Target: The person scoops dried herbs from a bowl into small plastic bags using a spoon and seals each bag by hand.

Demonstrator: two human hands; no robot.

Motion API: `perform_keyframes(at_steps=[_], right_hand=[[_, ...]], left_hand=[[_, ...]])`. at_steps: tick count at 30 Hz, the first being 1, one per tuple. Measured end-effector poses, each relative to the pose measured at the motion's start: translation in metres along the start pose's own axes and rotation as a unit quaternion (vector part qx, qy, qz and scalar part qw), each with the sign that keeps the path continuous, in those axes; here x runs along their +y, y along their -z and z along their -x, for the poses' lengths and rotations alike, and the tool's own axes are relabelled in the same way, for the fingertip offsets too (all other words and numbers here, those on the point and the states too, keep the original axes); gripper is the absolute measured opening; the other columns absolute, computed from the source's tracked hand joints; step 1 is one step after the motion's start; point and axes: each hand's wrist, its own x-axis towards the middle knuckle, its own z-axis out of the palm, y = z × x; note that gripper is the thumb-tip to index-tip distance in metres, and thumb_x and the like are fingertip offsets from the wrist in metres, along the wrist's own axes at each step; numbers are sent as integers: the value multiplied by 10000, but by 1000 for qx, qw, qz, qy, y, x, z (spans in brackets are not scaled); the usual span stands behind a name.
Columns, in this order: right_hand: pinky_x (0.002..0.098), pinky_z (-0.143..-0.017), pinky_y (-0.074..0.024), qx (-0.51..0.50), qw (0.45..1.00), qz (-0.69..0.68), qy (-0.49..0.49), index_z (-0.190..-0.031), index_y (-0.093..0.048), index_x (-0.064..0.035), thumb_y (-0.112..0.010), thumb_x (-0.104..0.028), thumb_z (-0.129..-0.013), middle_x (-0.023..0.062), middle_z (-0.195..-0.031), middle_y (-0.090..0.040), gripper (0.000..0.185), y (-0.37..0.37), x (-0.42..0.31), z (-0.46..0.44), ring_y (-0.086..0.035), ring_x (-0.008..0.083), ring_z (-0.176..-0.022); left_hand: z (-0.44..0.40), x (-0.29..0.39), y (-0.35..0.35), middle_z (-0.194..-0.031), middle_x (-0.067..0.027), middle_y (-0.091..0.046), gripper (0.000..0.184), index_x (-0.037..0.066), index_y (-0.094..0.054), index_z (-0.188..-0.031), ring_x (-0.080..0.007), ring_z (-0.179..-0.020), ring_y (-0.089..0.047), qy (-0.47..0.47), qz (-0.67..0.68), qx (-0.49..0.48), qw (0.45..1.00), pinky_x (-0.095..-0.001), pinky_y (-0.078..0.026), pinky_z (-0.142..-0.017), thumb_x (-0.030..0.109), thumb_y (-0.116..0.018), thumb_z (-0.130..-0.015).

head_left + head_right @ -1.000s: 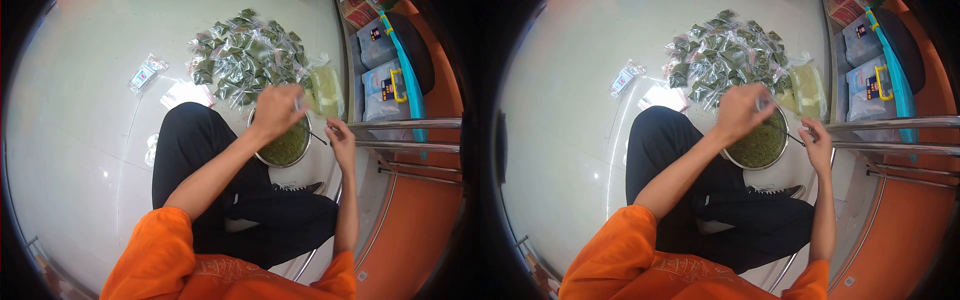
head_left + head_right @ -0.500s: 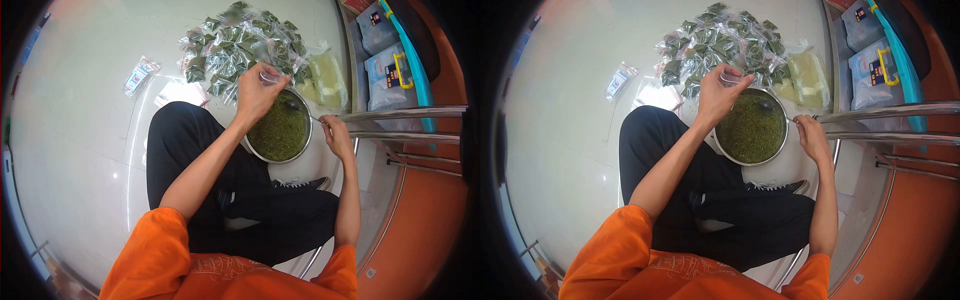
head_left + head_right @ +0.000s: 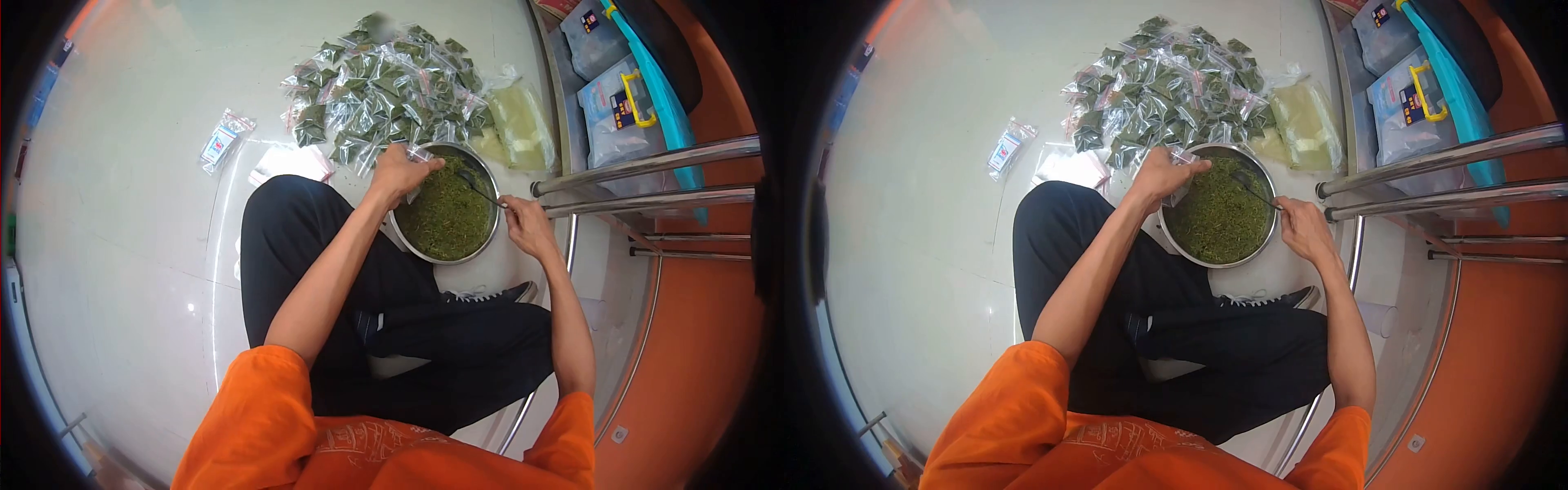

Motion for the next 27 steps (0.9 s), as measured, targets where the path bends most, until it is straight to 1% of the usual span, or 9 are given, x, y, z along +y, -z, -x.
perform_keyframes(at_steps=[1,3,4,6,9,10,12,18,27], right_hand=[[466,-715,-502,0,1000,0,-3,-1075,-658,-29,-519,-5,-868,221,-841,-664,250,-2,-1,0,-639,412,-777],[388,-649,-486,-35,994,-84,-66,-1044,-661,20,-527,-14,-856,190,-719,-642,234,-6,-2,-3,-621,296,-638],[388,-649,-486,-33,993,-85,-69,-1044,-661,20,-527,-14,-856,190,-719,-642,234,-12,6,-5,-621,296,-638],[326,-590,-441,-3,971,-228,-67,-1060,-676,25,-539,-23,-841,105,-665,-614,262,-26,24,-10,-553,171,-575],[263,-506,-384,-47,951,-278,-124,-1053,-696,12,-531,12,-822,28,-690,-608,284,-24,40,-14,-498,86,-550],[263,-506,-384,-47,951,-279,-124,-1053,-696,12,-531,12,-822,28,-690,-608,284,-23,44,-14,-498,86,-550],[256,-478,-348,-87,884,-407,-213,-1031,-704,31,-561,-4,-806,33,-685,-615,269,-18,47,-13,-474,83,-512],[241,-452,-337,-86,857,-447,-242,-1014,-700,35,-569,-21,-811,43,-695,-622,248,-15,61,-12,-459,74,-494],[231,-441,-350,-66,849,-475,-220,-840,-647,9,-594,-37,-820,65,-674,-631,73,-24,86,-7,-472,82,-473]], left_hand=[[3,1,-1,-1014,-236,-695,710,-166,-622,-1101,-273,-924,-681,-6,3,9,1000,-391,-533,-812,389,-875,-738],[4,1,-3,-1000,-214,-698,664,-136,-644,-1084,-263,-924,-676,-12,3,14,1000,-382,-532,-804,385,-873,-743],[1,-2,-3,-986,-198,-697,612,-103,-660,-1058,-250,-921,-670,-21,14,1,1000,-373,-528,-807,381,-871,-748],[-1,-3,-3,-971,-183,-696,561,-69,-676,-1032,-237,-918,-664,-31,24,-15,999,-363,-523,-810,377,-869,-753],[2,0,-1,-953,-160,-693,472,-15,-689,-981,-214,-902,-654,-27,31,-9,999,-350,-514,-820,366,-863,-764],[3,2,0,-952,-159,-693,466,-14,-688,-980,-214,-898,-654,-23,31,-14,999,-353,-512,-829,364,-859,-768],[3,4,1,-952,-158,-694,461,-12,-687,-980,-214,-894,-654,-18,31,-19,999,-356,-509,-837,363,-856,-771],[9,12,5,-970,-160,-692,461,-9,-684,-999,-221,-919,-652,-5,38,-35,999,-356,-503,-862,365,-845,-783],[13,16,5,-982,-155,-690,538,-53,-678,-1048,-222,-933,-646,-24,33,-22,999,-360,-494,-875,384,-846,-783]])
